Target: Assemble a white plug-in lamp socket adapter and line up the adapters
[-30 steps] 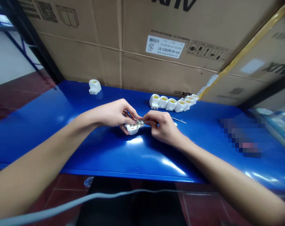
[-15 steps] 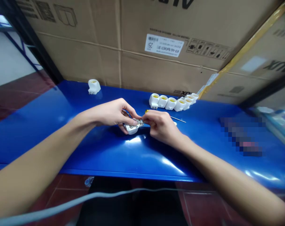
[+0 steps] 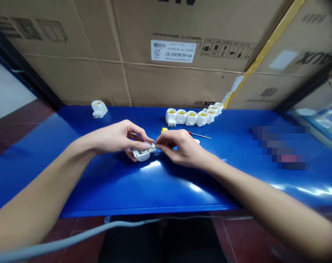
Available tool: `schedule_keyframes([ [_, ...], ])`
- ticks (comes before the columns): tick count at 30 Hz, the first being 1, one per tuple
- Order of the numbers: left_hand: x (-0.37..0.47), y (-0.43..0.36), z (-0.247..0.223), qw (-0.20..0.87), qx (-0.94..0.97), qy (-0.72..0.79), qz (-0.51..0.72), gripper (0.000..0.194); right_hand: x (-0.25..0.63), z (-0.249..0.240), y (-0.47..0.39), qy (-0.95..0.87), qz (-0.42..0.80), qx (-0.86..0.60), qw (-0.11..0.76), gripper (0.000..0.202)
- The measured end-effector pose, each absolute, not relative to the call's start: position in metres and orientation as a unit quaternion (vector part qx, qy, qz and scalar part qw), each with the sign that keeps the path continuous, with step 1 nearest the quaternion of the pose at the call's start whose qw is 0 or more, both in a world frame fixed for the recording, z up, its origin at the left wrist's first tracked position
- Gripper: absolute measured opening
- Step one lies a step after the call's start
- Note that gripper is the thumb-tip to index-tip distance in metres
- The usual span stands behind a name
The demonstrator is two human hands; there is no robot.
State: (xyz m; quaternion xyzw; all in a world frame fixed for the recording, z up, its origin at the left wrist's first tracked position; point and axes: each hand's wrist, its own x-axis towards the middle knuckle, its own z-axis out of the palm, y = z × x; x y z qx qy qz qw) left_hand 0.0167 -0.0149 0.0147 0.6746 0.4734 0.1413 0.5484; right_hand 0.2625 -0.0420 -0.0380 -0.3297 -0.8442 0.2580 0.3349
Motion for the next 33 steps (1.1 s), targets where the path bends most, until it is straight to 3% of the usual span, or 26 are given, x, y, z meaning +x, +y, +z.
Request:
schedule_keyframes([
  [11,0.024,-0.018,0.009,0.496,0.715,0.471,0.143,0.033,0.267,-0.037,-0.040,-0.883,0.208,-0.276,0.318,0.016],
  [16,0.025,-0.019,0.018,0.486,0.718,0.490,0.096,0.043,0.264,-0.037,-0.043,-0.848,0.294,-0.302,0.323,0.010],
  [20,0.025,-0.019,0.020,0.483,0.724,0.487,0.069,0.039,0.265,-0.031,-0.043,-0.803,0.382,-0.318,0.329,0.013],
  [26,0.028,-0.020,0.003,0.499,0.715,0.460,0.168,0.036,0.272,-0.023,-0.033,-0.708,0.418,-0.404,0.400,0.041],
  [33,0.045,-0.023,-0.015,0.511,0.630,0.471,0.347,0.052,0.274,-0.028,-0.022,-0.641,0.408,-0.436,0.482,0.047],
])
